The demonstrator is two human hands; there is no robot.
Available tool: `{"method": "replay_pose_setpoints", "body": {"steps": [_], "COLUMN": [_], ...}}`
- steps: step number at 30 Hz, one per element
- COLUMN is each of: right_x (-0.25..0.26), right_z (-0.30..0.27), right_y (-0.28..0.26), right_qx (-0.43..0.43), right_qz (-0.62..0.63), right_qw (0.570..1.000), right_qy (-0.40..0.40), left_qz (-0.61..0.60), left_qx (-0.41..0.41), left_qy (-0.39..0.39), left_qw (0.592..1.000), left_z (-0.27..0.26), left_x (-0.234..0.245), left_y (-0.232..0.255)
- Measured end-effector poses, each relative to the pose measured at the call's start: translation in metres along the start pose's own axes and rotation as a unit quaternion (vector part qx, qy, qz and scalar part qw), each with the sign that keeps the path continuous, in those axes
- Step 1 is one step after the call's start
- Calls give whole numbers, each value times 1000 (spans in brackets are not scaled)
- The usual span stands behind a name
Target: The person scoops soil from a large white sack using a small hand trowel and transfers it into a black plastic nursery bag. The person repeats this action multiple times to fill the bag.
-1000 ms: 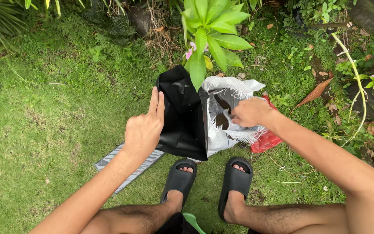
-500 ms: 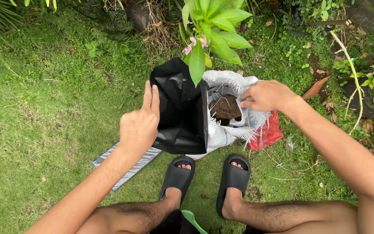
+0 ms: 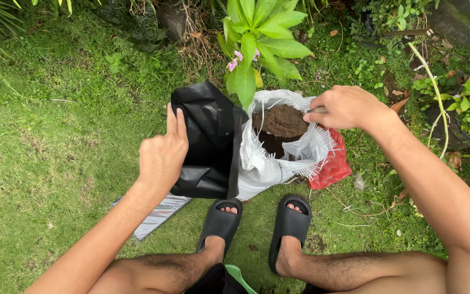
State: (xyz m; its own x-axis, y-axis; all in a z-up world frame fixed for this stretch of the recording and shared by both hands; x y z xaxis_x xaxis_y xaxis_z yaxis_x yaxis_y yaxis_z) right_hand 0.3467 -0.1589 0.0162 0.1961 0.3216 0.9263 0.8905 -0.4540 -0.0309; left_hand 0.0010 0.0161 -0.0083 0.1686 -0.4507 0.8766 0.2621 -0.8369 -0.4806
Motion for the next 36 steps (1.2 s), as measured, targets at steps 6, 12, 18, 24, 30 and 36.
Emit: {"method": "replay_pose_setpoints", "body": {"steps": [6, 12, 18, 24, 30, 36], "right_x": [21, 40, 47, 39, 47, 72], "right_z": [-13, -27, -33, -26, -31, -46], "right_y": [-9, -11, -12, -6, 1, -11], "right_qx": [-45, -88, -90, -84, -97, -98], "right_qz": [-12, -19, -25, 12, 8, 24], "right_qw": [999, 996, 995, 996, 995, 995], "right_qy": [-12, -20, -14, -14, -14, 5], "left_qz": [-28, -87, -189, -122, -111, -116], "left_qx": [0, 25, 35, 38, 46, 45], "left_qy": [-11, 31, 52, 35, 23, 4], "left_qw": [1000, 995, 980, 991, 992, 992], "left_z": [9, 16, 17, 17, 17, 23], "left_x": [-9, -31, -35, -30, -24, -21], "left_y": [12, 20, 20, 19, 17, 19]}}
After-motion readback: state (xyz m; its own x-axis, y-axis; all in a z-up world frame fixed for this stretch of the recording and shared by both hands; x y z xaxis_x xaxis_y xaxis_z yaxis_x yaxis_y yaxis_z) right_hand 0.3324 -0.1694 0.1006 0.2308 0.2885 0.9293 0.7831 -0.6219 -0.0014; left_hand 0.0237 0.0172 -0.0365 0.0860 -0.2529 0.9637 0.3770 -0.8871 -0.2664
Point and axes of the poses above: each hand's wrist, its own z-axis towards the middle knuckle, its own x-axis out of the back of the hand, y = z × x, the point moved 1 cm from there along z, towards the middle knuckle, and after that the axes turned 11 degrees about -x, right-handed, at the moved point
